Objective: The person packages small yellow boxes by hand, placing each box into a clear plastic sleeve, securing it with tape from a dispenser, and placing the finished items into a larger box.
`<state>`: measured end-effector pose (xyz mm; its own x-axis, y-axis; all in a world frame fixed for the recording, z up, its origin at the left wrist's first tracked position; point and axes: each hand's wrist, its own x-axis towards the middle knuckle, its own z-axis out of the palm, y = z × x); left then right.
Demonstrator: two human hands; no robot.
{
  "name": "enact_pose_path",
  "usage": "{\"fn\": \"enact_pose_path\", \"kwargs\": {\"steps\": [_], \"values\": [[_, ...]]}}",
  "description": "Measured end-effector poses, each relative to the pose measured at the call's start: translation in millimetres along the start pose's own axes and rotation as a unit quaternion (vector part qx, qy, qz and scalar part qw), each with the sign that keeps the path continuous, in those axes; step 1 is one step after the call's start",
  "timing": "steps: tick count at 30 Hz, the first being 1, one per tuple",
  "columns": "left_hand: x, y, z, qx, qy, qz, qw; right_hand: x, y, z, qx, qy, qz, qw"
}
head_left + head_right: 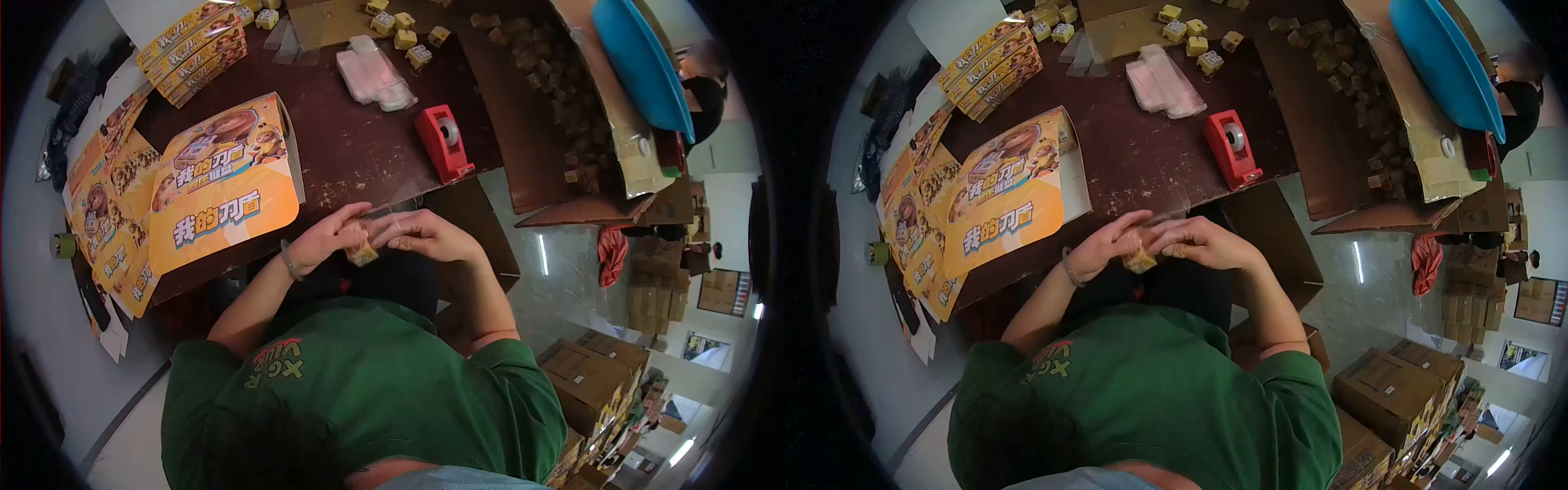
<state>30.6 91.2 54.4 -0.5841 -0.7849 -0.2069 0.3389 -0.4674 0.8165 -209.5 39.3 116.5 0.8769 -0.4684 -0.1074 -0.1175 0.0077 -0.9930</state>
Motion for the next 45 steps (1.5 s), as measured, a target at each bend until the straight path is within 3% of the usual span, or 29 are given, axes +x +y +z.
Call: {"fn": "enact_pose_path", "kwargs": {"steps": [1, 3, 4, 5, 6, 7, 10, 13, 14, 15, 19, 20, 22, 23, 25, 26, 28, 29, 30, 31, 32, 35, 39, 42, 45], "values": [[5, 9, -11, -0.035, -0.123, -0.085, 0.988, 9, -12, -6, -0.044, -0.043, -0.019, 0.998], [19, 22, -10, -0.077, -0.154, -0.066, 0.983, 23, -34, -29, -0.145, 0.018, -0.046, 0.988], [32, 9, -15, -0.067, -0.073, 0.014, 0.995, 33, -38, -47, -0.153, 0.124, -0.070, 0.978], [44, -2, -21, 0.052, 0.049, 0.096, 0.993, 45, -33, -73, -0.159, 0.254, -0.053, 0.953], [57, -9, -27, 0.169, 0.168, 0.176, 0.955, 59, -25, -108, -0.180, 0.344, -0.076, 0.919], [71, -18, -36, 0.221, 0.252, 0.226, 0.915, 72, -25, -140, -0.213, 0.392, -0.025, 0.895], [81, -19, -38, 0.350, 0.314, 0.175, 0.865, 101, 42, -259, -0.367, 0.392, 0.130, 0.833], [86, -23, -40, 0.361, 0.327, 0.192, 0.852, 145, 89, -303, -0.435, 0.455, 0.184, 0.755], [87, -24, -42, 0.359, 0.325, 0.184, 0.855, 158, 94, -309, -0.448, 0.411, 0.223, 0.762], [87, -22, -42, 0.370, 0.324, 0.187, 0.850, 167, 94, -308, -0.457, 0.367, 0.262, 0.766], [85, -17, -40, 0.367, 0.322, 0.189, 0.852, 168, 70, -306, -0.423, 0.325, 0.164, 0.830], [87, -18, -41, 0.366, 0.324, 0.190, 0.851, 163, 60, -297, -0.212, 0.339, 0.175, 0.900], [85, -17, -39, 0.361, 0.327, 0.176, 0.855, 141, 23, -268, -0.143, 0.233, 0.119, 0.955], [85, -18, -40, 0.364, 0.326, 0.180, 0.854, 133, 21, -258, -0.196, 0.205, 0.078, 0.956], [86, -21, -42, 0.367, 0.322, 0.192, 0.851, 118, -5, -213, -0.035, 0.133, 0.059, 0.989], [86, -23, -44, 0.369, 0.319, 0.197, 0.851, 108, -20, -191, 0.023, 0.129, 0.109, 0.985], [85, -22, -45, 0.377, 0.310, 0.208, 0.848, 99, -20, -160, -0.022, 0.103, 0.049, 0.993], [82, -23, -45, 0.376, 0.300, 0.206, 0.852, 93, -23, -144, -0.135, 0.101, 0.054, 0.984], [79, -22, -45, 0.376, 0.291, 0.206, 0.855, 89, -19, -131, -0.343, 0.098, 0.029, 0.934], [75, -24, -45, 0.375, 0.281, 0.204, 0.859, 86, -11, -120, -0.534, 0.091, 0.003, 0.841], [70, -25, -45, 0.372, 0.280, 0.201, 0.862, 87, 9, -112, -0.589, 0.080, 0.008, 0.804], [63, -28, -42, 0.385, 0.275, 0.207, 0.857, 81, 50, -93, -0.626, 0.024, -0.025, 0.779], [61, -30, -42, 0.384, 0.275, 0.214, 0.855, 58, 35, -78, -0.463, 0.201, -0.004, 0.863], [62, -32, -44, 0.361, 0.279, 0.201, 0.867, 61, 49, -58, -0.420, 0.246, 0.007, 0.873], [66, -31, -46, 0.359, 0.252, 0.262, 0.860, 71, 72, -59, -0.388, 0.269, 0.007, 0.882]]}}
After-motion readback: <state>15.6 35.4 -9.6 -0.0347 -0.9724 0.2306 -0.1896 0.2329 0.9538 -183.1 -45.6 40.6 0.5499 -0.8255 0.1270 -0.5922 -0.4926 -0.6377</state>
